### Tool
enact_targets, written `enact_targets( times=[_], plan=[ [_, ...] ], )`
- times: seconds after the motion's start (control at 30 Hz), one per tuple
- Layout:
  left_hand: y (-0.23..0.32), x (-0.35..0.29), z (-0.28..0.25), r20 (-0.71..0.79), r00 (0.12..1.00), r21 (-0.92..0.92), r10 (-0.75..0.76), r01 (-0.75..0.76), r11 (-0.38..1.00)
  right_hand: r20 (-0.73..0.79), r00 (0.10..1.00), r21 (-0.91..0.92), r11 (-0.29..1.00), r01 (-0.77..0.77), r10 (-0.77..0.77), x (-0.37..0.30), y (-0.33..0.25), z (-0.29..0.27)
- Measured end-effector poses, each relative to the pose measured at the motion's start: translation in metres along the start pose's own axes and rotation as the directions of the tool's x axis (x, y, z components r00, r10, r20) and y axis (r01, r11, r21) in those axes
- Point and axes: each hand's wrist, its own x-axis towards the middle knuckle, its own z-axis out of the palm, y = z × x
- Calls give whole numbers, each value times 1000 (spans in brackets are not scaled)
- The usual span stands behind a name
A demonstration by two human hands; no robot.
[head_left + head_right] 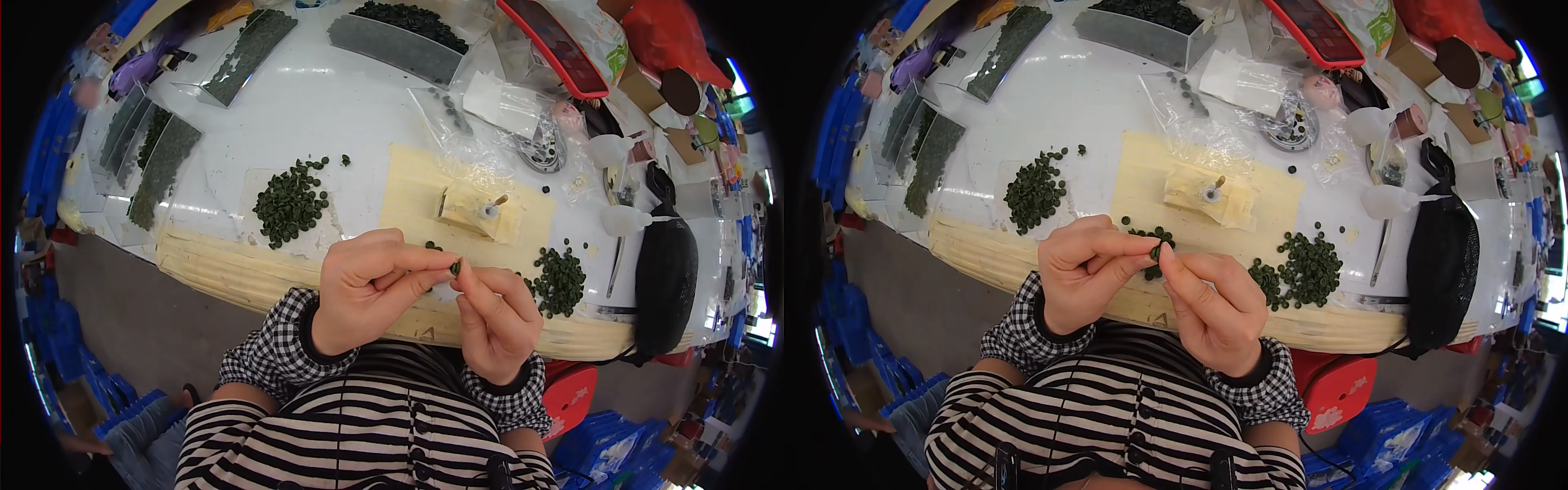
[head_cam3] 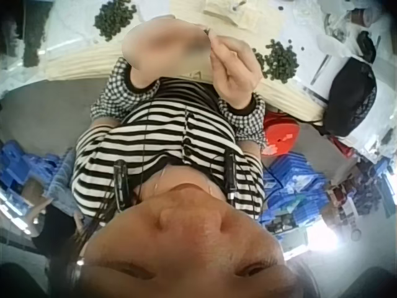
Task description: Sorting and inspecting small green plastic components on a factory workbench.
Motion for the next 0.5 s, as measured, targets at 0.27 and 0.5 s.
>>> enact_targets(
  times=[0.27, 0.5],
  plan=[
    [0, 0, -1, 28, 1000, -14, 3, -3, 1000, 35, 999, 27, 999, 24, -25, 0, 3, -3],
    [0, 0, -1, 26, 1000, -19, -7, 8, 1000, 30, 999, 40, 998, 43, -44, 0, 5, -1]
  ],
)
